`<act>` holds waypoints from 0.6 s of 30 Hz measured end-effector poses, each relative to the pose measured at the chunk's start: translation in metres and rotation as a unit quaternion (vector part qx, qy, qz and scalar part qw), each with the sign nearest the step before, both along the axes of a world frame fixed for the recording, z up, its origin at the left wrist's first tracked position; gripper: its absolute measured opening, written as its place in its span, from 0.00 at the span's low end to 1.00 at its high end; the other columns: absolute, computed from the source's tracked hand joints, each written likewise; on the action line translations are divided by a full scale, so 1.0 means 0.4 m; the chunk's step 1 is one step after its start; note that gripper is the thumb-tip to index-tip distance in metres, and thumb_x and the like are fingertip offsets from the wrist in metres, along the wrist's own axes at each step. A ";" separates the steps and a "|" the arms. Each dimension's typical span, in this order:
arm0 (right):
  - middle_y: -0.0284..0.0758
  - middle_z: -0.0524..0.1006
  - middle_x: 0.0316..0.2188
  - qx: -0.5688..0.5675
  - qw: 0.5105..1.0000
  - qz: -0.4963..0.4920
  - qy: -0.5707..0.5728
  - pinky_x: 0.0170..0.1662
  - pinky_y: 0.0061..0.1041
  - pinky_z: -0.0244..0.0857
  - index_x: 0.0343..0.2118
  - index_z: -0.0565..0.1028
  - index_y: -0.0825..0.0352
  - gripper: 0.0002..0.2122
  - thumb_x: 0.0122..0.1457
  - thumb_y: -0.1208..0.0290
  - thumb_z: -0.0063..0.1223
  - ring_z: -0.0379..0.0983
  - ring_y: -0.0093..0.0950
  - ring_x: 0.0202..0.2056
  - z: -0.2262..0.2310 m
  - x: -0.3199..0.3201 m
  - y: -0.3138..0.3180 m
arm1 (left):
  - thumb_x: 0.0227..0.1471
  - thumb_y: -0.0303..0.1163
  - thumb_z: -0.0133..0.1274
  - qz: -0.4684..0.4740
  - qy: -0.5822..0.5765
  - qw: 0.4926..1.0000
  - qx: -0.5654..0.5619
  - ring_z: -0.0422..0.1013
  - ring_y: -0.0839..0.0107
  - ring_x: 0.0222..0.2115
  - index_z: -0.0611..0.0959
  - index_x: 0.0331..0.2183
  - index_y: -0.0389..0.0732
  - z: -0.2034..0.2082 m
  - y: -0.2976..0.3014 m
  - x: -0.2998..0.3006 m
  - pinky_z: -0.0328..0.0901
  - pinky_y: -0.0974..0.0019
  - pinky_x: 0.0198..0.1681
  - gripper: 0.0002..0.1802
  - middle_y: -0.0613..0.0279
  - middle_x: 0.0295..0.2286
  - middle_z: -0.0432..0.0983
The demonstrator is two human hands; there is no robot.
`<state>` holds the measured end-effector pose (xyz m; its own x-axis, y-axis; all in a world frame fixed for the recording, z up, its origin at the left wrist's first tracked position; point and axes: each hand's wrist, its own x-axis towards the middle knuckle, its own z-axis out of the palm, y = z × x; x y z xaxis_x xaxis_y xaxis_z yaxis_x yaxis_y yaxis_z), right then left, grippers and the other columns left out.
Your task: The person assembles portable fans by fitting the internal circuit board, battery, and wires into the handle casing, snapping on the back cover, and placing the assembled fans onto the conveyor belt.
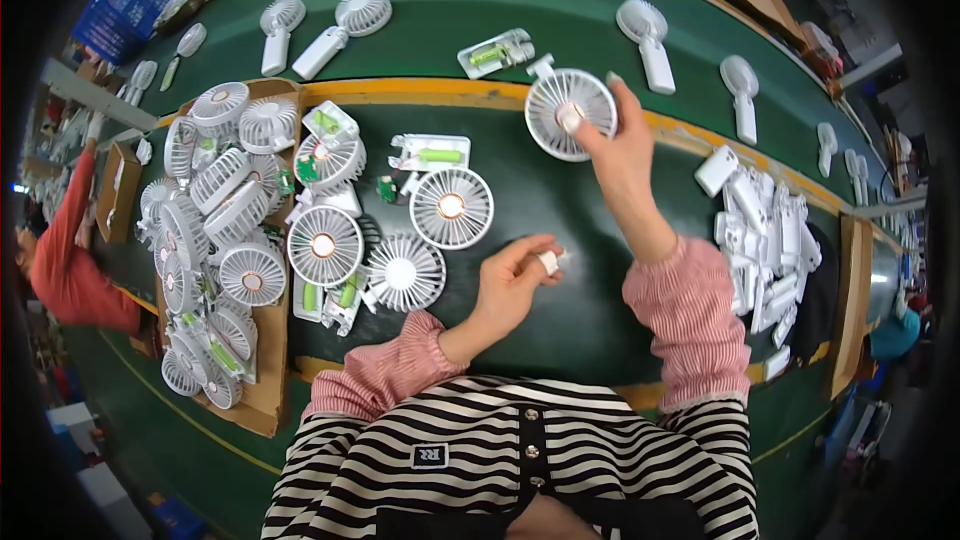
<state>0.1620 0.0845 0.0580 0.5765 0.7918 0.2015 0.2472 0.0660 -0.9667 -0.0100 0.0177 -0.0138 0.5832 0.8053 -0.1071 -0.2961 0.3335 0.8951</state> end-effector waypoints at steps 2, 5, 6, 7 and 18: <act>0.39 0.69 0.39 -0.005 1.000 -0.025 0.013 0.44 0.21 0.61 0.52 0.58 0.75 0.35 0.39 0.71 0.62 0.67 0.25 0.40 -0.011 0.006 -0.128 | 0.50 0.20 0.43 -0.001 -0.002 1.000 -0.002 0.71 0.74 0.26 0.71 0.42 0.31 0.006 0.001 0.012 0.68 0.72 0.31 0.14 0.55 0.33 0.73; 0.38 0.69 0.39 -0.029 0.997 -0.048 -0.046 0.44 0.20 0.60 0.50 0.59 0.75 0.33 0.39 0.72 0.62 0.67 0.24 0.39 -0.036 0.019 -0.302 | 0.50 0.21 0.46 -0.002 0.004 1.000 -0.001 0.71 0.75 0.25 0.73 0.39 0.32 0.015 0.002 0.020 0.68 0.74 0.28 0.12 0.56 0.31 0.74; 0.37 0.69 0.38 -0.042 0.996 -0.051 -0.061 0.43 0.20 0.60 0.49 0.60 0.75 0.33 0.39 0.72 0.62 0.67 0.24 0.39 -0.046 0.025 -0.350 | 0.50 0.20 0.45 -0.005 0.009 1.000 0.011 0.71 0.75 0.25 0.73 0.40 0.32 0.013 0.003 0.018 0.67 0.74 0.28 0.12 0.57 0.31 0.74; 0.37 0.69 0.37 -0.080 0.993 -0.048 -0.078 0.43 0.20 0.60 0.48 0.61 0.74 0.31 0.39 0.72 0.62 0.67 0.24 0.38 -0.036 0.027 -0.394 | 0.50 0.20 0.43 -0.001 0.032 0.999 0.023 0.71 0.75 0.25 0.73 0.40 0.32 0.017 0.003 0.015 0.67 0.74 0.28 0.13 0.57 0.32 0.74; 0.36 0.67 0.41 -0.080 0.994 0.026 -0.063 0.48 0.22 0.59 0.48 0.62 0.76 0.31 0.36 0.80 0.61 0.65 0.25 0.43 0.038 0.173 -0.611 | 0.35 0.13 0.40 -0.119 0.235 0.712 0.651 0.55 0.55 0.52 0.75 0.40 0.40 0.135 0.091 0.223 0.55 0.59 0.52 0.25 0.59 0.46 0.64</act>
<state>0.2313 -0.1599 0.0731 0.5118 0.8479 0.1381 0.3666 -0.0701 -0.9277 0.0790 0.0542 0.0401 0.8655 0.2850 0.4119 0.0645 -0.8789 0.4725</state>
